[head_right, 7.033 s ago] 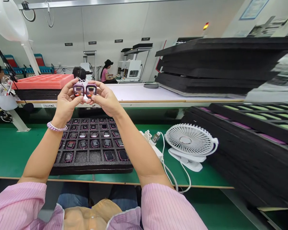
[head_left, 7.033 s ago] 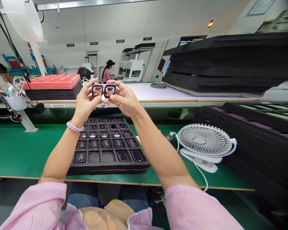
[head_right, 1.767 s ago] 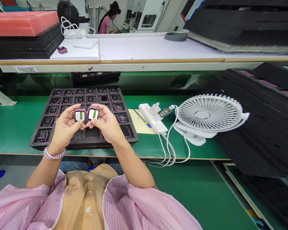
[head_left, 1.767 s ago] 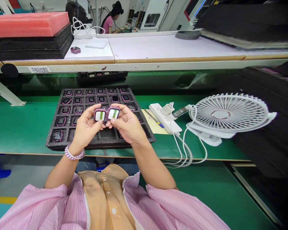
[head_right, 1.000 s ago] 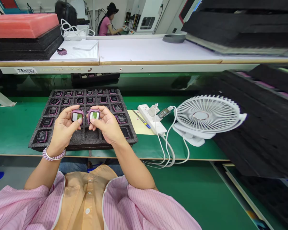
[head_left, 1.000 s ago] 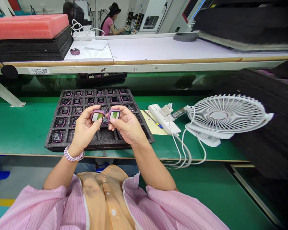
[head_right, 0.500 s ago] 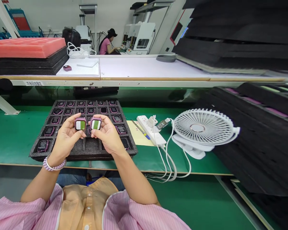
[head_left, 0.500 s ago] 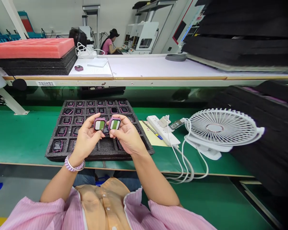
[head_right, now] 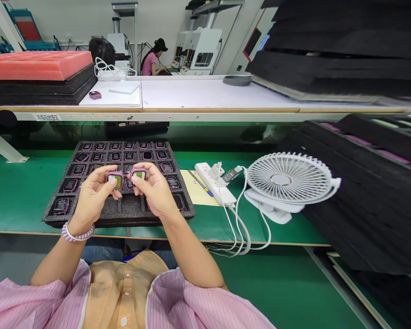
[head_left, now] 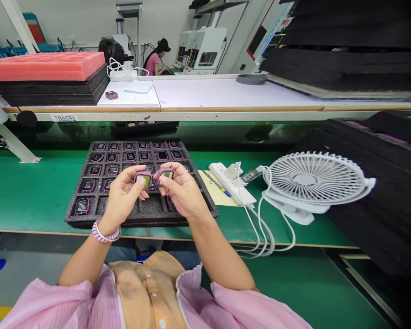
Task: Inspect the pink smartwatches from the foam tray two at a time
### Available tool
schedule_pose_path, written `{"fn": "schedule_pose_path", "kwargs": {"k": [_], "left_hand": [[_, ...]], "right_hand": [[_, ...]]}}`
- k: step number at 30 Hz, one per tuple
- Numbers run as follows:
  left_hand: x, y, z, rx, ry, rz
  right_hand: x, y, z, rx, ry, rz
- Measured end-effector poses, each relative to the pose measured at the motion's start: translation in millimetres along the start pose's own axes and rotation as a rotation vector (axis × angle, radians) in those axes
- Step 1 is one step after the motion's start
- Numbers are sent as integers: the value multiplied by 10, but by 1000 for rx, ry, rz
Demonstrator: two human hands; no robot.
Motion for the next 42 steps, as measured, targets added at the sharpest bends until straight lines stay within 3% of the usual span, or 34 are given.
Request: {"fn": "schedule_pose_path", "kwargs": {"k": [16,25,42], "left_hand": [[-36,0,-38,13,45,-63],[-24,-42,-8,58,38,3],[15,-10,-80,-21,41,-47]], "right_hand": [[-38,32,-53,-7,12,12],[21,19,-30,-65,-58,-66],[9,59,-33,-50,-45,-77]]}}
Point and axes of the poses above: each hand's wrist, its own y-axis away from the middle knuckle, its own x-axis out of the back of the hand, z = x × y, the point moved 2 cm from there along -y, towards the middle knuckle, and after that the axes turned 9 degrees about -x, right-handed, at the moved point
